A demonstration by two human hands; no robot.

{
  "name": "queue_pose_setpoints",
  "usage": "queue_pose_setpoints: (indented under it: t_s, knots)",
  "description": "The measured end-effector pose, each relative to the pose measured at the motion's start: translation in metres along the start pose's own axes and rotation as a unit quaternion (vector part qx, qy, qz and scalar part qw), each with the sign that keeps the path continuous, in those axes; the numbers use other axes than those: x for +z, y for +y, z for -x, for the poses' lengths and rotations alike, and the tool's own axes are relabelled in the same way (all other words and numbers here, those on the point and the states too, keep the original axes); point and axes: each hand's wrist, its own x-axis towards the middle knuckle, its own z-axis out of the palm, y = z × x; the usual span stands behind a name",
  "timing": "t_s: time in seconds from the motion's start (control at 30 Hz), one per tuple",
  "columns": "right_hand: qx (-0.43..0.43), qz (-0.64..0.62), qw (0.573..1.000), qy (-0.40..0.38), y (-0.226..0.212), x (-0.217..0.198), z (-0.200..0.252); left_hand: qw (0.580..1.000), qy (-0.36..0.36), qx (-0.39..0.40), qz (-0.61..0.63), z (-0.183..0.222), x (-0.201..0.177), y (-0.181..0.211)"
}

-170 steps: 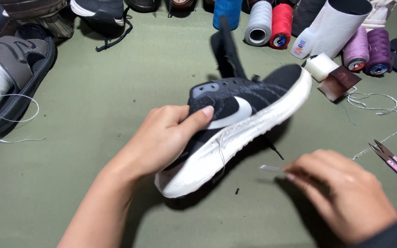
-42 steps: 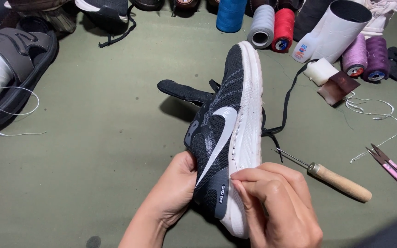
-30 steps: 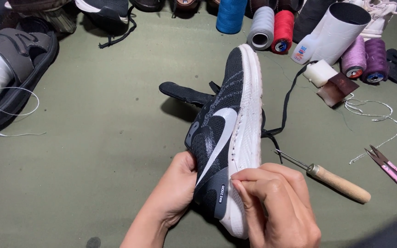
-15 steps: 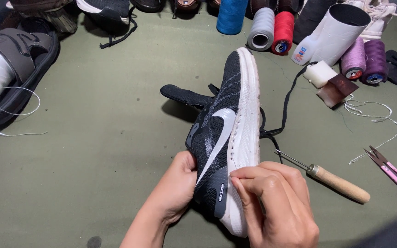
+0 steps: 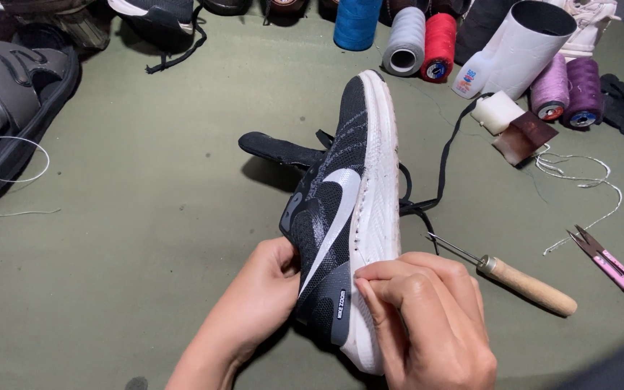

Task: Hand-sewing the toe section of a sneaker to its sole using a stitching awl.

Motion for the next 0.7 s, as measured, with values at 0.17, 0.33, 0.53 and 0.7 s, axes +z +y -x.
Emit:
queue_pose_setpoints:
  t_s: [0.17, 0.33, 0.53, 0.7]
  knots:
    - [0.033, -0.017, 0.999, -0.002, 0.0, 0.0, -0.002, 0.994, 0.065, 0.071, -0.055, 0.011, -0.003, -0.01]
    - [0.045, -0.024, 0.999, 0.01, 0.0, 0.0, -0.002, 0.967, 0.235, 0.028, 0.094, 0.021, 0.022, -0.025]
    - [0.023, -0.025, 0.999, 0.026, 0.005, 0.0, -0.003, 0.951, 0.285, 0.085, -0.086, 0.02, 0.051, -0.012]
    - [-0.001, -0.043, 0.999, 0.014, 0.009, 0.003, -0.016, 0.853, 0.253, 0.308, -0.336, 0.01, 0.041, 0.035]
